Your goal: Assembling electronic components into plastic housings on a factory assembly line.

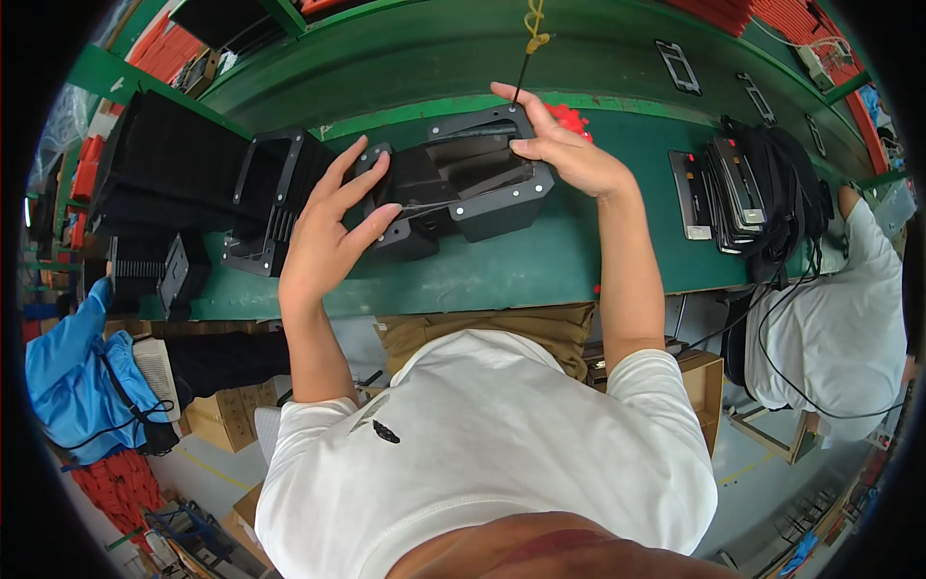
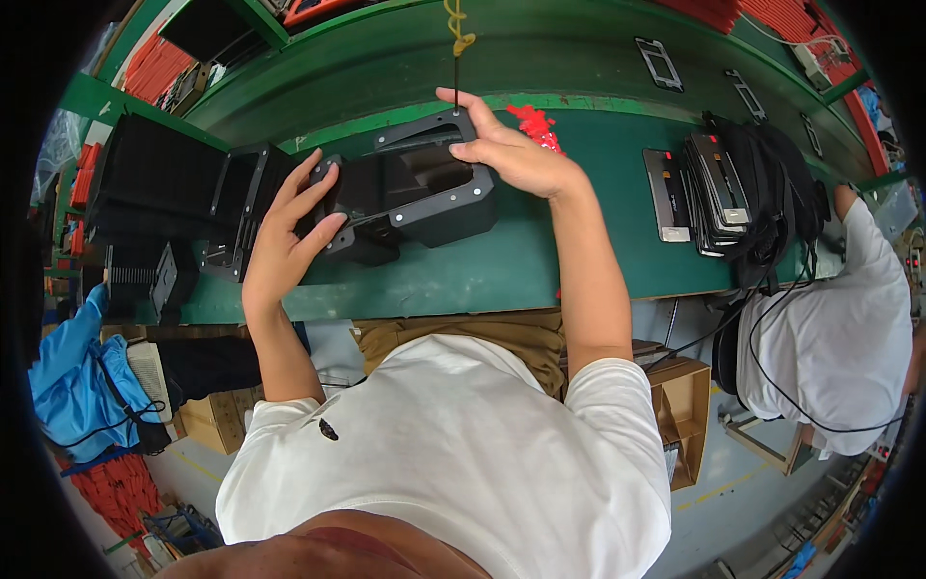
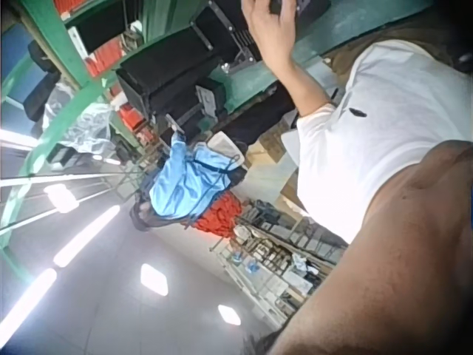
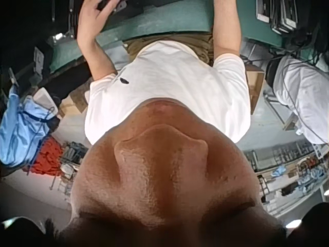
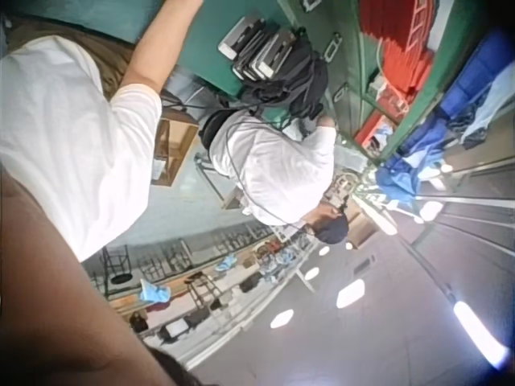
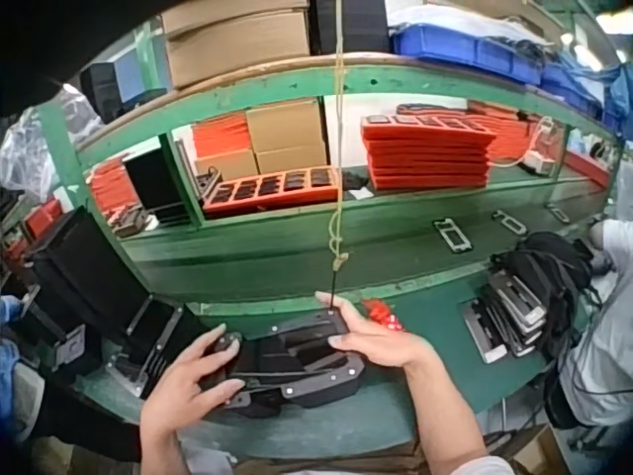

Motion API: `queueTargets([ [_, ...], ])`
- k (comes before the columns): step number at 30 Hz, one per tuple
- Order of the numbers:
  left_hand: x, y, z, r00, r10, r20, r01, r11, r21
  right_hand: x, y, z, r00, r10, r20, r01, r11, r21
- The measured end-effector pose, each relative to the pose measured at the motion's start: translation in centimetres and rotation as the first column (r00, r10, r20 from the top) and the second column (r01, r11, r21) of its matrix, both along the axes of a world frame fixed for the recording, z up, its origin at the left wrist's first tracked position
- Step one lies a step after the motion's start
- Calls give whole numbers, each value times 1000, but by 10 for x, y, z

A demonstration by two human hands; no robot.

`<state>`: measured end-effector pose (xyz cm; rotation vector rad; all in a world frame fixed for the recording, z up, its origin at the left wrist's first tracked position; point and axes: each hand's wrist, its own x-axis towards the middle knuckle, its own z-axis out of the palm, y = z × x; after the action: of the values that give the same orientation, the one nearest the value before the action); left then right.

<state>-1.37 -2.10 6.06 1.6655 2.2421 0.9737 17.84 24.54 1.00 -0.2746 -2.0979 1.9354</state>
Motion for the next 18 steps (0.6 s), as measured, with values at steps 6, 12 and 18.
queueTargets([
  [6, 0, 1, 2, 997, -20, 78, 21, 1000, -14, -15, 11, 34, 887, -397, -237, 408, 913, -1],
  [12, -10, -5, -23, 947, -86, 311, 83, 996, 21, 7, -96, 60, 902, 241, -358, -221, 970, 98],
  [18, -12, -5, -31, 951, -137, 277, 119, 990, 79, 12, -136, -3, 907, -51, -418, 214, 912, 351],
])
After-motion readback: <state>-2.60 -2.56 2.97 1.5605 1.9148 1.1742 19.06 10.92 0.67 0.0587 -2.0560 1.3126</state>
